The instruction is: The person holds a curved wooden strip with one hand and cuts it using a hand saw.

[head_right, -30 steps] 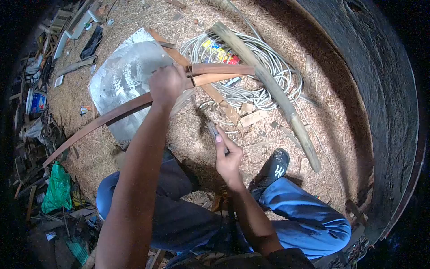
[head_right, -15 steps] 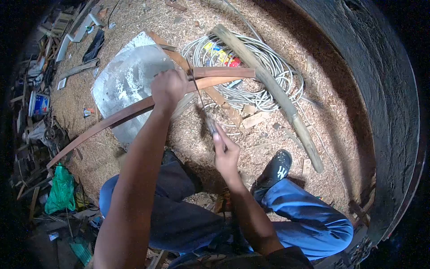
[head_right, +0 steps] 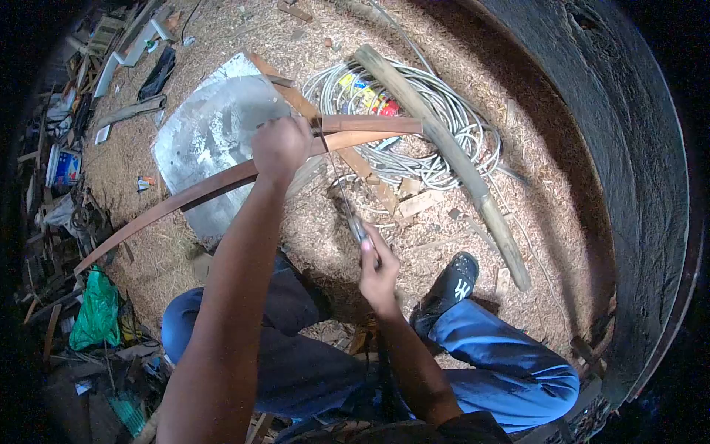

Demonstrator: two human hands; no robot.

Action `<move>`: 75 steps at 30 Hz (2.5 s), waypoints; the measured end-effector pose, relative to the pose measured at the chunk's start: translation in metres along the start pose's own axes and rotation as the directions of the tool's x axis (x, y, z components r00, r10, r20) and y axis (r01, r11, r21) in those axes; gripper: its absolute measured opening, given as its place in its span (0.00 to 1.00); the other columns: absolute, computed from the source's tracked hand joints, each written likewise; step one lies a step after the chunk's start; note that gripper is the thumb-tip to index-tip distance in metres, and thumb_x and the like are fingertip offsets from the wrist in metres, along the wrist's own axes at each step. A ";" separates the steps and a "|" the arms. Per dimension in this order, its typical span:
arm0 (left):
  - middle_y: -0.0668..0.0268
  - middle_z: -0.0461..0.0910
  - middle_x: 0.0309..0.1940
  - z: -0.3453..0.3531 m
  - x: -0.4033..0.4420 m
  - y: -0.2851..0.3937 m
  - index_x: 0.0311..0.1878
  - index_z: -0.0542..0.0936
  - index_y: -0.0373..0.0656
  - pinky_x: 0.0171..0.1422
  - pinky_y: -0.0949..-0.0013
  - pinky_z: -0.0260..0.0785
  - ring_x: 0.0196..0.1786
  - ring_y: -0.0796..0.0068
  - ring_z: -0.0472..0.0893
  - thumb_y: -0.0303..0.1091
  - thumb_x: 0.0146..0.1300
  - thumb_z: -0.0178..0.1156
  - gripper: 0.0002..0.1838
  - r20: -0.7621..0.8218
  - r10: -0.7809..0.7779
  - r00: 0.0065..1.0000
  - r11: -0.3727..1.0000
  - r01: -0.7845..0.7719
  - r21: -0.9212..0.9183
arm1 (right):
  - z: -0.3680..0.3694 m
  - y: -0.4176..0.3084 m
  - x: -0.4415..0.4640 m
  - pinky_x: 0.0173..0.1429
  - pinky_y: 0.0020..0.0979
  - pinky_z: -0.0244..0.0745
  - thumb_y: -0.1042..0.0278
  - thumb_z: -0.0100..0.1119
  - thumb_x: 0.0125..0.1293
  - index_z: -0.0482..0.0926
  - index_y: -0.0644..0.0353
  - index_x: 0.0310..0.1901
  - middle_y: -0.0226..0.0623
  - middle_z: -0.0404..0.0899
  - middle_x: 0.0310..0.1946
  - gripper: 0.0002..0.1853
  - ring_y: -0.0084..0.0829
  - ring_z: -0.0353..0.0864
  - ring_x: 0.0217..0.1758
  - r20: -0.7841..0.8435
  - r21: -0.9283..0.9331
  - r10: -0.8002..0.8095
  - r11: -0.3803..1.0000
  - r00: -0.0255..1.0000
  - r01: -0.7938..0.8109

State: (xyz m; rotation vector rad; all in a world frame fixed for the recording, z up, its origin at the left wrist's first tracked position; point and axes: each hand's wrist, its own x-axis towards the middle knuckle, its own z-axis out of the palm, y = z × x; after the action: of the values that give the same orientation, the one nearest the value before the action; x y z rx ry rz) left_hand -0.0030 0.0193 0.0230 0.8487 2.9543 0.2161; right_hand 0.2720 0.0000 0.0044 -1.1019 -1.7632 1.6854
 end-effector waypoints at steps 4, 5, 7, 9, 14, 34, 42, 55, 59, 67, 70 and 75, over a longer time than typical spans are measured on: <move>0.51 0.85 0.29 0.002 0.000 -0.002 0.26 0.87 0.42 0.43 0.54 0.79 0.34 0.49 0.86 0.41 0.65 0.48 0.21 0.003 0.022 1.000 1.000 -0.022 0.018 | -0.014 0.014 -0.013 0.60 0.34 0.71 0.66 0.44 0.78 0.76 0.71 0.61 0.46 0.83 0.49 0.20 0.31 0.80 0.53 -0.005 -0.025 -0.048 0.999 0.999 0.047; 0.51 0.85 0.29 0.003 0.000 -0.003 0.26 0.87 0.42 0.43 0.54 0.79 0.34 0.49 0.86 0.41 0.65 0.48 0.21 0.003 0.022 1.000 1.000 -0.022 0.017 | -0.013 0.016 -0.007 0.53 0.34 0.76 0.65 0.42 0.78 0.75 0.70 0.62 0.46 0.85 0.45 0.21 0.31 0.83 0.47 -0.011 -0.007 -0.167 0.986 0.986 0.167; 0.51 0.85 0.28 0.001 -0.001 -0.001 0.26 0.86 0.41 0.43 0.54 0.79 0.33 0.50 0.86 0.41 0.66 0.48 0.22 0.014 0.029 0.999 1.000 -0.029 0.011 | 0.002 0.003 0.014 0.66 0.37 0.70 0.63 0.40 0.76 0.75 0.72 0.60 0.53 0.83 0.52 0.23 0.45 0.81 0.57 0.002 0.011 -0.209 0.978 0.978 0.209; 0.51 0.84 0.25 0.009 -0.002 -0.005 0.23 0.85 0.41 0.39 0.53 0.79 0.30 0.50 0.85 0.41 0.65 0.49 0.21 -0.072 0.066 0.995 0.998 -0.066 -0.006 | 0.013 -0.014 0.034 0.71 0.38 0.64 0.60 0.39 0.76 0.72 0.74 0.62 0.54 0.79 0.57 0.25 0.47 0.77 0.64 0.068 -0.043 -0.182 0.982 0.981 0.185; 0.49 0.83 0.22 0.007 0.000 -0.004 0.21 0.85 0.40 0.38 0.52 0.79 0.27 0.48 0.85 0.40 0.65 0.50 0.22 -0.118 0.057 0.991 0.998 -0.057 -0.004 | -0.004 0.001 0.005 0.76 0.41 0.55 0.55 0.33 0.77 0.66 0.74 0.67 0.55 0.72 0.64 0.30 0.46 0.68 0.71 0.047 0.015 -0.227 0.974 0.973 0.227; 0.47 0.84 0.26 0.010 0.001 -0.005 0.23 0.85 0.39 0.41 0.52 0.79 0.31 0.47 0.85 0.40 0.66 0.48 0.23 -0.050 0.042 0.998 0.998 -0.044 -0.034 | -0.001 -0.019 0.022 0.74 0.39 0.61 0.65 0.46 0.76 0.65 0.72 0.69 0.57 0.73 0.65 0.25 0.44 0.72 0.69 0.024 -0.067 -0.201 0.977 0.979 0.202; 0.47 0.83 0.25 0.008 0.001 -0.006 0.23 0.85 0.38 0.41 0.53 0.79 0.30 0.48 0.85 0.40 0.66 0.48 0.23 -0.063 0.054 0.997 0.998 -0.056 -0.027 | -0.008 -0.004 -0.010 0.70 0.35 0.66 0.75 0.45 0.75 0.63 0.72 0.70 0.56 0.74 0.64 0.24 0.43 0.73 0.69 0.160 -0.056 -0.097 0.993 0.982 0.107; 0.47 0.84 0.26 0.000 -0.002 -0.002 0.24 0.86 0.37 0.42 0.52 0.79 0.31 0.49 0.86 0.43 0.67 0.48 0.24 -0.020 0.012 1.000 0.999 -0.012 -0.032 | -0.012 -0.019 0.008 0.71 0.32 0.65 0.70 0.51 0.75 0.73 0.66 0.66 0.52 0.77 0.62 0.20 0.35 0.75 0.67 0.166 -0.092 -0.020 0.995 0.986 0.035; 0.47 0.84 0.25 0.004 0.001 -0.005 0.24 0.86 0.37 0.42 0.53 0.79 0.30 0.48 0.86 0.42 0.67 0.48 0.24 -0.008 0.015 1.000 0.999 -0.016 -0.029 | -0.020 -0.023 -0.008 0.70 0.31 0.66 0.70 0.51 0.75 0.74 0.66 0.65 0.51 0.78 0.61 0.20 0.34 0.75 0.67 0.147 -0.022 0.047 0.999 0.988 -0.044; 0.47 0.83 0.24 0.010 0.002 -0.005 0.24 0.86 0.37 0.40 0.54 0.79 0.30 0.49 0.86 0.42 0.66 0.48 0.24 -0.039 0.011 0.999 1.000 -0.011 -0.003 | 0.008 -0.037 0.044 0.71 0.32 0.64 0.68 0.53 0.75 0.74 0.66 0.64 0.52 0.78 0.60 0.20 0.35 0.75 0.67 0.128 -0.032 0.109 0.994 0.986 -0.106; 0.47 0.84 0.25 0.005 0.001 -0.003 0.25 0.86 0.38 0.41 0.54 0.79 0.30 0.48 0.86 0.43 0.66 0.48 0.24 -0.029 0.012 1.000 1.000 -0.012 -0.003 | -0.021 -0.021 0.000 0.72 0.34 0.64 0.69 0.52 0.75 0.73 0.70 0.65 0.53 0.77 0.62 0.20 0.37 0.75 0.67 0.165 -0.026 0.013 1.000 0.986 -0.008; 0.47 0.84 0.26 0.005 0.000 -0.004 0.25 0.86 0.37 0.44 0.53 0.79 0.31 0.46 0.85 0.43 0.67 0.47 0.25 -0.030 0.038 0.999 0.999 -0.038 -0.004 | 0.001 -0.043 0.022 0.71 0.33 0.64 0.67 0.53 0.76 0.73 0.72 0.64 0.53 0.77 0.62 0.21 0.38 0.75 0.67 0.142 0.069 0.048 0.996 0.989 -0.058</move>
State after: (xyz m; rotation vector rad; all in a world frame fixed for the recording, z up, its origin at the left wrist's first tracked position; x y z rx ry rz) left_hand -0.0045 0.0167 0.0174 0.9100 2.9658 0.2396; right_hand 0.2484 0.0201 0.0421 -1.0292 -1.7550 1.8859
